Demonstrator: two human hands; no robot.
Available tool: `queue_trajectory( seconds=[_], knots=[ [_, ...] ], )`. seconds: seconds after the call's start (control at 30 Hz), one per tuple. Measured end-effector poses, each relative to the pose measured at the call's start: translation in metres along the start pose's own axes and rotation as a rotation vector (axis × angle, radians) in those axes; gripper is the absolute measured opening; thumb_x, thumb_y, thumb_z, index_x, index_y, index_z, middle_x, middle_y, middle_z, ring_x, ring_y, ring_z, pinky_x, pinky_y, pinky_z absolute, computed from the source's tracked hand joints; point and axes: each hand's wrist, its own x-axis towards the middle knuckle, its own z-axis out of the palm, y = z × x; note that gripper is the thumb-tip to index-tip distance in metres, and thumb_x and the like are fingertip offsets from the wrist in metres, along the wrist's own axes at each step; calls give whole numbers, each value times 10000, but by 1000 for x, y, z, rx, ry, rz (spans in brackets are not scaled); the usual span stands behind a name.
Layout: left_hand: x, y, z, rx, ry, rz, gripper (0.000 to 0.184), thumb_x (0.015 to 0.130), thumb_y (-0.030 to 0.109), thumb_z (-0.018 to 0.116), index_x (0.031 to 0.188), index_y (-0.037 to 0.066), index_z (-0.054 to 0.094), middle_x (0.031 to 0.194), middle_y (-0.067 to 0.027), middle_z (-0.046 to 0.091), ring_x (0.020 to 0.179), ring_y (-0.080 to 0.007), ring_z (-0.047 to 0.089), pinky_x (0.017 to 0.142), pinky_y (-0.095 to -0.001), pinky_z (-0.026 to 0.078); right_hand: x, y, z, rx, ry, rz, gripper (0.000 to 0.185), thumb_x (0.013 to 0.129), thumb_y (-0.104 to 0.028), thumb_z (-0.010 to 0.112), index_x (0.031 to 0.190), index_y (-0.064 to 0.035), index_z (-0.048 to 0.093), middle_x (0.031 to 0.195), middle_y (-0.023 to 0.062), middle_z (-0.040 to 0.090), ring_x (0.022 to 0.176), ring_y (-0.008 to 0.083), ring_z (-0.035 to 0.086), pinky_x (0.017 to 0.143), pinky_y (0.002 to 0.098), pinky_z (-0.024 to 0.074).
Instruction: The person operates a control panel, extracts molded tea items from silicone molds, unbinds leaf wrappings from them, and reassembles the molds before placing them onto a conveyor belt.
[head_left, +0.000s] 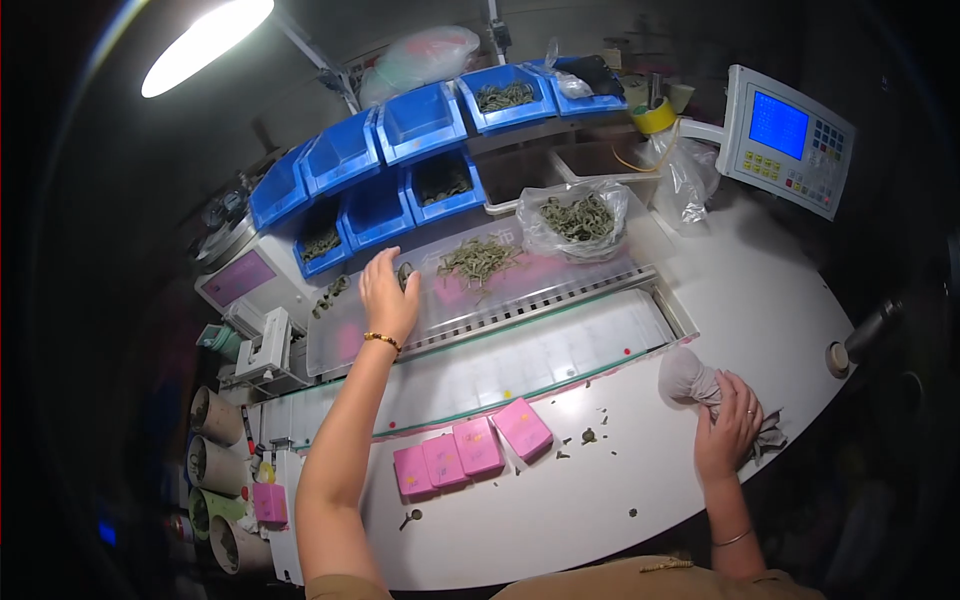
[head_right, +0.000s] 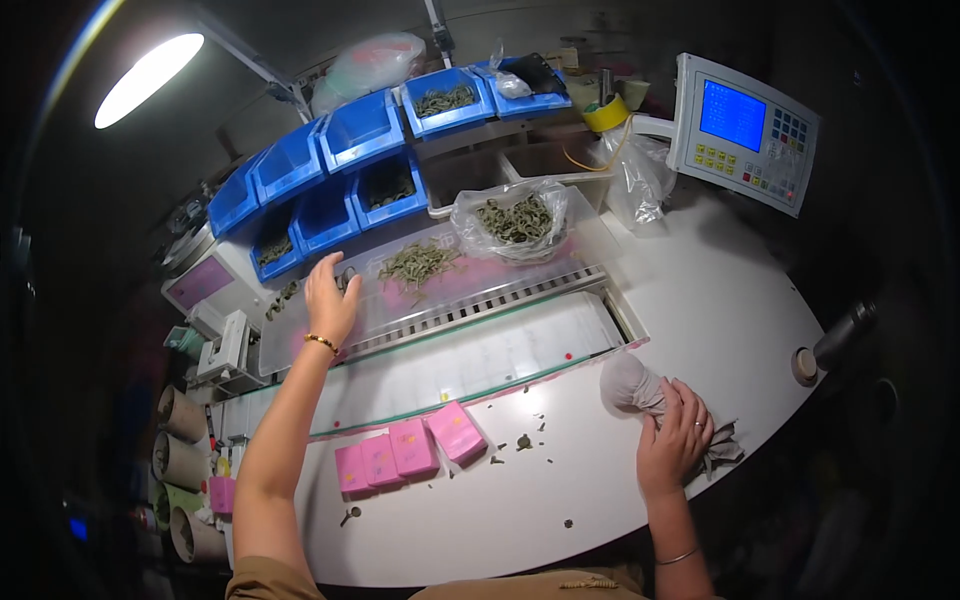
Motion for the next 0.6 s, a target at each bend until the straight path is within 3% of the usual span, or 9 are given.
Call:
queue_trajectory(
  seconds=[0.07,0.1,0.23,0.3,0.4,0.47,0.5,0.6],
  knots=[
    [-2,14,-4,76,174,173,469,873,227,682,1292,66,546,1344,-167,546,1292,-334,474,1100,-443,344,0,-2,-2,-1,16,-7,558,781,-116,714,1310,-102,537,1315,80,536,1254,300,481,1082,475,308],
    [-1,23,-6,23,171,184,477,848,202,713,1275,59,557,1378,-167,505,1338,-330,419,1127,-460,308,0,-2,-3,0,32,-19,567,776,-114,720,1311,-94,535,1318,96,528,1255,312,477,1083,481,307],
    [0,67,-13,-117,142,281,468,851,222,717,1264,58,569,1340,-180,532,1292,-341,463,1098,-461,350,10,-3,-12,70,71,-120,568,763,-87,731,1298,-74,542,1325,129,516,1257,335,468,1070,485,335],
    [4,88,-13,-184,90,284,464,851,226,719,1257,54,574,1325,-183,542,1277,-344,473,1088,-453,363,30,-8,-17,245,72,-267,561,752,-40,728,1283,-46,548,1341,145,496,1248,362,465,1050,465,376],
    [13,108,-1,-230,29,308,459,863,250,714,1243,32,580,1289,-189,563,1218,-338,524,1033,-418,423,73,-16,-22,503,-10,-253,533,763,-12,716,1270,-18,550,1349,152,478,1198,329,504,994,420,441],
    [20,121,11,-449,-170,67,482,873,280,728,1261,36,580,1273,-165,578,1097,-263,604,943,-376,483,107,-20,-19,668,-121,-173,525,779,-19,718,1275,-19,547,1352,155,470,1172,297,521,966,395,462],
    [24,122,21,-448,-165,66,532,886,318,732,1285,10,562,1239,-152,582,952,-200,637,816,-335,540,126,-23,-15,837,-237,-90,516,795,-26,720,1280,-20,544,1355,158,463,1146,265,539,937,370,482],
    [41,124,56,-646,-293,-106,613,898,352,725,1331,-24,509,1197,-150,581,888,-186,639,738,-313,578,185,-29,22,1027,-384,9,493,847,-145,736,1296,-52,558,1321,152,498,1105,215,566,896,325,500]
  ],
)
